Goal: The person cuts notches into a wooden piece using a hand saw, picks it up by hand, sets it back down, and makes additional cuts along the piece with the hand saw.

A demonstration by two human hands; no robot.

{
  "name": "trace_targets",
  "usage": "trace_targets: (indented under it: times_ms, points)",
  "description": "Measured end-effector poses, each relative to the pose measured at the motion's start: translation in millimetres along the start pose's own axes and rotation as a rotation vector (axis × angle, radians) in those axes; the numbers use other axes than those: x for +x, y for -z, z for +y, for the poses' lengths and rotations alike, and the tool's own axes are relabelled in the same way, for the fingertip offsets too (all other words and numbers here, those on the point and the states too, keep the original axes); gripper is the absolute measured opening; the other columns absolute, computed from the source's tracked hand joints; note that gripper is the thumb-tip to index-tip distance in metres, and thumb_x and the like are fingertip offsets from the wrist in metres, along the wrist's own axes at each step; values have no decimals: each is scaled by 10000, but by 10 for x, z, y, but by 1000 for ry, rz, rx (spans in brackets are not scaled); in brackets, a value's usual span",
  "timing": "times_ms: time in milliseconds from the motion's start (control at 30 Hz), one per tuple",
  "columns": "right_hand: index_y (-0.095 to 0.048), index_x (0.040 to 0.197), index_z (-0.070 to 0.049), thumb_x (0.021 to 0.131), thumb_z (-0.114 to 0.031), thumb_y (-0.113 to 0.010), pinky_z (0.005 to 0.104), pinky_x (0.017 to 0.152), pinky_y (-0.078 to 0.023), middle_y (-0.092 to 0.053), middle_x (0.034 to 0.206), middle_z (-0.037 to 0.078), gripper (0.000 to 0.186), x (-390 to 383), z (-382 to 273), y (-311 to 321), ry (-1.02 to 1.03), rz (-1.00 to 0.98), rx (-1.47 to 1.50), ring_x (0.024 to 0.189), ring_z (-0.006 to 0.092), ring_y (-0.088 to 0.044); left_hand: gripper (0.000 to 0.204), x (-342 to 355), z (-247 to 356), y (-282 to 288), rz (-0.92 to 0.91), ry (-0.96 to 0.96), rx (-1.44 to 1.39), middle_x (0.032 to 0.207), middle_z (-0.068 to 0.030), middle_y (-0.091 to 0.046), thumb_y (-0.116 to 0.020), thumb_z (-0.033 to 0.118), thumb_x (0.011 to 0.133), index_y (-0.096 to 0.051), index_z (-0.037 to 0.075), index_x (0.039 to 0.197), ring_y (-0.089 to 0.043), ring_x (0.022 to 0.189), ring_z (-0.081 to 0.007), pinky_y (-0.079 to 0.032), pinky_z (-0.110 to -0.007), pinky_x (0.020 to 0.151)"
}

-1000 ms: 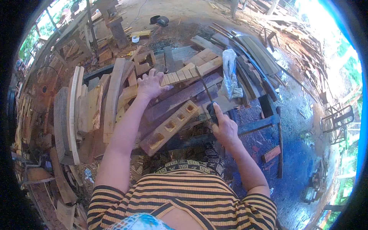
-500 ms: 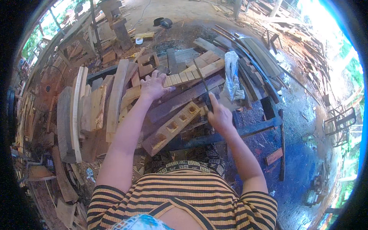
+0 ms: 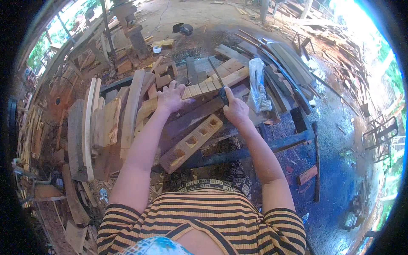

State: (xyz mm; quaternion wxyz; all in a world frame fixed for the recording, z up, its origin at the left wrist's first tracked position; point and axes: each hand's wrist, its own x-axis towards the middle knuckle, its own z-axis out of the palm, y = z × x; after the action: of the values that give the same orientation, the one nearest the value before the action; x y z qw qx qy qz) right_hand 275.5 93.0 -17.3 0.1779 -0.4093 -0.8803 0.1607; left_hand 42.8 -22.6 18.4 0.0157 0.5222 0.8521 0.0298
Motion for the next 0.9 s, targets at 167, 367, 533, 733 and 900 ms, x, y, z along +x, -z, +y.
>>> trace_targets:
  times_ms: [167, 367, 533, 733, 900]
  points:
    - [-343, 1476, -193, 761, -157, -558, 514, 780, -496, -653, 918, 263, 747, -665, -36, 173, 25, -29, 19, 835, 433, -642, 722, -39, -73, 14, -35, 23, -13, 1409, -103, -401, -623, 696, 760, -525, 237, 1310, -503, 1197, -366, -389, -570, 969]
    - [-359, 1465, -184, 746, -152, -560, 521, 770, -498, -647, 921, 269, 747, -1049, 61, 262, 6, -10, 50, 824, 446, -639, 698, 10, -85, -24, 21, 11, -16, 1391, -107, -437, -633, 706, 741, -573, 252, 1268, -517, 1180, -338, -412, -529, 933]
    - [-369, 1456, -171, 748, -154, -551, 516, 778, -498, -655, 900, 264, 730, -198, -31, 51, 53, -11, 1, 827, 447, -639, 696, -17, -62, 2, -22, 6, -2, 1376, -100, -430, -635, 689, 752, -552, 243, 1280, -509, 1185, -350, -401, -547, 947]
    - [-358, 1462, -170, 761, -158, -547, 520, 778, -495, -654, 881, 256, 726, -46, 0, -115, 41, 59, 6, 811, 442, -639, 682, -6, -62, -53, -22, 5, -17, 1358, -97, -424, -639, 669, 765, -539, 239, 1285, -500, 1190, -362, -387, -569, 964]
    - [-333, 1482, -188, 763, -146, -574, 522, 754, -496, -633, 859, 242, 760, -941, 36, 128, 24, 4, 1, 794, 432, -634, 693, -19, -81, 17, -48, 26, -34, 1359, -97, -423, -638, 681, 758, -543, 239, 1283, -506, 1182, -359, -392, -563, 962]
